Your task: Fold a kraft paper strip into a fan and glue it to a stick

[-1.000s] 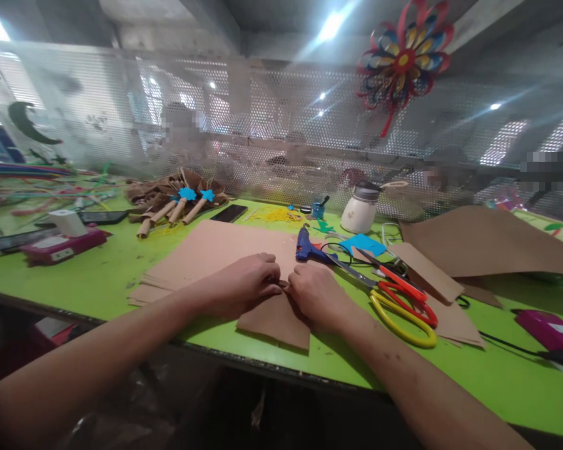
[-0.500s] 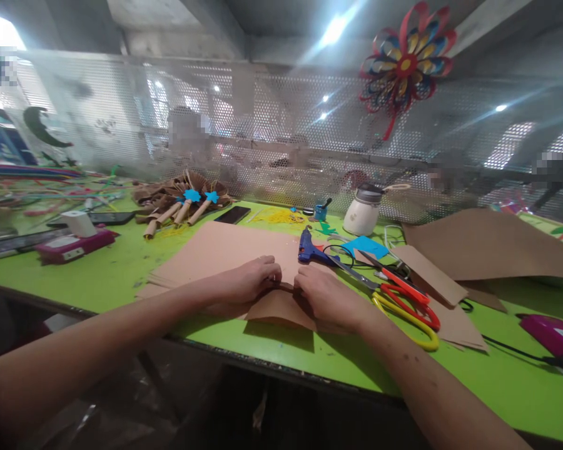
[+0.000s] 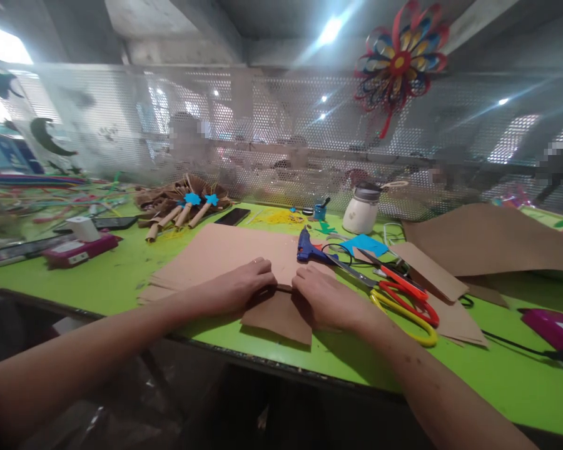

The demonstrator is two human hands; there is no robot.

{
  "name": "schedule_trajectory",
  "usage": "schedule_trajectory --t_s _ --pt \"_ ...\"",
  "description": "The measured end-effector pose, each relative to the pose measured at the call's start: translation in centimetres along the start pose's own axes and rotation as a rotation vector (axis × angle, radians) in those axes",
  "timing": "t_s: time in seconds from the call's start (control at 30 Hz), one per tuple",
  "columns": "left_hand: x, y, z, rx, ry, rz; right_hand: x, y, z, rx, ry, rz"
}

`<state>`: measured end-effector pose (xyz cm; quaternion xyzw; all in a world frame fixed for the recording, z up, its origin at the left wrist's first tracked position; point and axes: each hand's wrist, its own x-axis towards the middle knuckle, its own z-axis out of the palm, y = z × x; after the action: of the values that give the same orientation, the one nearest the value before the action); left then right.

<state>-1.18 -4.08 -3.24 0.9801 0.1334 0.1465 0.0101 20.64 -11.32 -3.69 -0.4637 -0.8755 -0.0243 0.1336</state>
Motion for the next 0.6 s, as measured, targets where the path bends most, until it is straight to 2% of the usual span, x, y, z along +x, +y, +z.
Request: schedule_trajectory --t_s 0.13,0.27,0.37,0.47,0.5,0.6 --pt "0.0 -0.1 0.3 0.104 -0.014 0.051 0.0 -0.1 0.1 -0.085 -0.034 -0.026" --pt "-0.2 -0.4 0.2 0.038 0.002 -0.002 0.4 -0.4 0.3 -0.190 0.002 -0.007" --pt "0.6 -1.0 -0.9 -0.149 0.020 -0.113 0.7 -0.6 0.8 -0.244 0.034 -0.001" --pt "2.4 -1.8 -2.8 -0.339 0.040 -0.318 1.0 -0.9 1.0 -0.286 0.067 -0.032" --pt "3.0 -2.1 -3.4 -0.406 0.004 -0.333 1.1 -1.1 0.9 -0.299 0.078 -0.045" --pt "4.3 -2.6 -4.3 -0.581 -0.212 -0.360 1.2 -1.5 0.5 -0.321 0.121 -0.076"
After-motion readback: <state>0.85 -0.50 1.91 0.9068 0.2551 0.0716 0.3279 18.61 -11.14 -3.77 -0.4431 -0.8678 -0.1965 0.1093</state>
